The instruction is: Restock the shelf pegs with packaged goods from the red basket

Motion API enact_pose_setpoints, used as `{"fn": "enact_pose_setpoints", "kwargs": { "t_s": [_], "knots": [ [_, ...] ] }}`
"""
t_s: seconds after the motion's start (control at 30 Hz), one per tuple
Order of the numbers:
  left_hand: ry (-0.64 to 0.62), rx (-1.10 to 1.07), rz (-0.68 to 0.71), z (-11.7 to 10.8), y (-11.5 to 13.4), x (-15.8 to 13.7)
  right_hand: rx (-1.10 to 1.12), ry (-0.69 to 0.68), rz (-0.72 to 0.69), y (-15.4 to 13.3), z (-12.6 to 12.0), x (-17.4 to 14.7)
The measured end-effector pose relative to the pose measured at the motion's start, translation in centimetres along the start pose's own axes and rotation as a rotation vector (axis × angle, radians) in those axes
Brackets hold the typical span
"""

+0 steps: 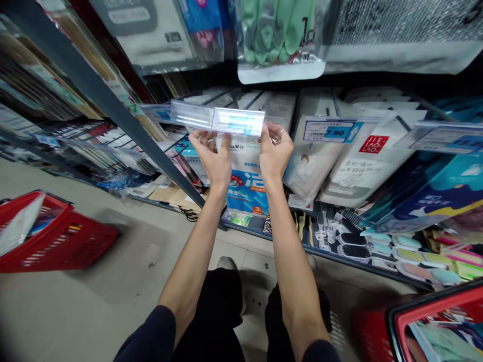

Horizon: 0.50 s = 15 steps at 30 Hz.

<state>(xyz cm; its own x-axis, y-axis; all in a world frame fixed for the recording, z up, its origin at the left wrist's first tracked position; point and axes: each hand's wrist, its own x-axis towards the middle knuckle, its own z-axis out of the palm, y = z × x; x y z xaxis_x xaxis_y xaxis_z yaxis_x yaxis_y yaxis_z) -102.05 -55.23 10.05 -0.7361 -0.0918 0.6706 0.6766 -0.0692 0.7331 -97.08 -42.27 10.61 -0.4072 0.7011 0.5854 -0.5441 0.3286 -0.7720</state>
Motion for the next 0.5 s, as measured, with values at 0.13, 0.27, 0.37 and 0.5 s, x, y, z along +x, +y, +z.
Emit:
{"fn": "enact_pose_setpoints", "kwargs": {
  "t_s": [0.13, 0.27, 0.37, 0.5],
  "knots": [
    [-0.041, 0.032, 0.011, 0.5, -0.2, -0.1, -0.032, -0.006, -0.015, 0.3, 0.1, 0.0],
    [-0.111, 0.061, 0.025, 0.8, -0.6, -0.1, -0.086, -0.037, 0.002, 0.6, -0.1, 0.2],
    [-0.178, 0.062, 0.013, 0.8, -1.1, -0.1, -0.080, -0.051, 0.054, 0.6, -0.2, 0.3],
    [-0.251, 0.073, 0.023, 0.8, -1.9, -0.2, -0.142, -0.040, 0.063, 0.5, -0.4, 0.0]
  ]
}}
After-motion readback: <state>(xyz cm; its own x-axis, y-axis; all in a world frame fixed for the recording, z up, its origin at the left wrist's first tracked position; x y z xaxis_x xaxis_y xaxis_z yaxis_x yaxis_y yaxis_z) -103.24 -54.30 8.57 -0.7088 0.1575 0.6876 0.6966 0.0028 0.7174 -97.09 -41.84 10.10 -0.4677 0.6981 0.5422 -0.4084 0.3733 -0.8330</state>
